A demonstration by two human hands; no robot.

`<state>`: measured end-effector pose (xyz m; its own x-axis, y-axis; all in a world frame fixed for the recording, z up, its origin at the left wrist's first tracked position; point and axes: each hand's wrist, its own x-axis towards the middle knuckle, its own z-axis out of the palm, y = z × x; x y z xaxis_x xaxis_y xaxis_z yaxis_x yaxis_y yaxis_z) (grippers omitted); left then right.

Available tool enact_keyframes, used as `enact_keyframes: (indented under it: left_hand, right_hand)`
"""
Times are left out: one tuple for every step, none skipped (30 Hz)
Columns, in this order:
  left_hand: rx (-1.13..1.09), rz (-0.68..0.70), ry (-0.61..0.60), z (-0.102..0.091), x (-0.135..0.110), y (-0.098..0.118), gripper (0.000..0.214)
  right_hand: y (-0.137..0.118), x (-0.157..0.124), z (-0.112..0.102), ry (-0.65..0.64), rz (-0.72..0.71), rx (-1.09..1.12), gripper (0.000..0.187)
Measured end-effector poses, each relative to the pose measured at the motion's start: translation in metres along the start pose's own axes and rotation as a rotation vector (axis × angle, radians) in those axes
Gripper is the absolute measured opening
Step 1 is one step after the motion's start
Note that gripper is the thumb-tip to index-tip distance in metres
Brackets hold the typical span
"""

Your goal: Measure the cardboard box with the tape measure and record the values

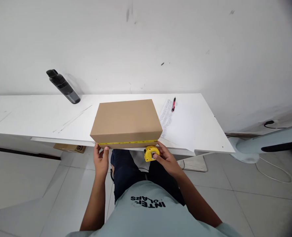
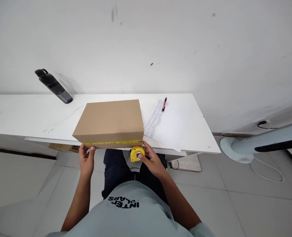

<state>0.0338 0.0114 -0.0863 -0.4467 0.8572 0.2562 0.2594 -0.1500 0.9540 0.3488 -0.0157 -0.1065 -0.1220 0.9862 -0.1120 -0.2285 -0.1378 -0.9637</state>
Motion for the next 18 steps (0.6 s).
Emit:
enact_keyframes:
  left_hand:
    - [0.046,0.047,0.031,-0.003,-0.001,0.006,0.059]
    - [0.099,0.11,0.059,-0.007,-0.001,0.013,0.055]
    - [0.155,0.186,0.082,-0.012,-0.001,0.022,0.051]
    - [0.213,0.272,0.097,-0.017,-0.002,0.033,0.047]
    - [0.271,0.355,0.104,-0.022,-0.002,0.044,0.045]
    - [0.328,0.427,0.103,-0.027,-0.002,0.055,0.044]
    - [0.377,0.481,0.095,-0.031,-0.002,0.066,0.044]
    - [0.413,0.518,0.086,-0.035,-0.002,0.076,0.044]
    - [0.433,0.541,0.079,-0.037,-0.002,0.083,0.045]
    - [0.439,0.551,0.075,-0.039,-0.001,0.089,0.045]
    - [0.437,0.551,0.074,-0.04,0.0,0.092,0.045]
    - [0.43,0.537,0.075,-0.04,0.002,0.092,0.045]
    - [0.421,0.507,0.076,-0.039,0.005,0.09,0.045]
    - [0.405,0.464,0.081,-0.037,0.009,0.087,0.046]
    - [0.377,0.41,0.091,-0.035,0.014,0.082,0.047]
    - [0.337,0.357,0.107,-0.032,0.021,0.077,0.049]
    - [0.287,0.311,0.128,-0.029,0.029,0.072,0.051]
    - [0.224,0.269,0.137,-0.026,0.039,0.067,0.052]
  right_hand:
    - [-0.008,-0.002,-0.006,-0.004,0.0,-0.021,0.087]
    - [-0.018,-0.004,-0.013,-0.016,0.002,-0.042,0.087]
    - [-0.03,-0.007,-0.02,-0.042,0.004,-0.062,0.086]
    - [-0.042,-0.01,-0.028,-0.082,0.006,-0.081,0.084]
    - [-0.055,-0.013,-0.037,-0.133,0.005,-0.098,0.081]
    - [-0.068,-0.016,-0.044,-0.193,-0.002,-0.111,0.079]
    - [-0.08,-0.019,-0.051,-0.249,-0.015,-0.122,0.075]
    - [-0.091,-0.021,-0.056,-0.299,-0.035,-0.126,0.071]
    - [-0.1,-0.022,-0.06,-0.342,-0.06,-0.121,0.067]
    - [-0.107,-0.023,-0.062,-0.38,-0.084,-0.106,0.063]
    - [-0.113,-0.022,-0.063,-0.42,-0.104,-0.082,0.06]
    - [-0.116,-0.021,-0.062,-0.462,-0.119,-0.052,0.057]
    - [-0.118,-0.019,-0.061,-0.506,-0.128,-0.025,0.056]
    - [-0.119,-0.017,-0.058,-0.551,-0.133,-0.009,0.056]
    - [-0.118,-0.014,-0.056,-0.587,-0.136,-0.005,0.058]
    - [-0.116,-0.012,-0.053,-0.616,-0.143,-0.01,0.061]
    - [-0.114,-0.01,-0.049,-0.63,-0.154,-0.016,0.064]
    - [-0.11,-0.009,-0.045,-0.644,-0.163,-0.016,0.069]
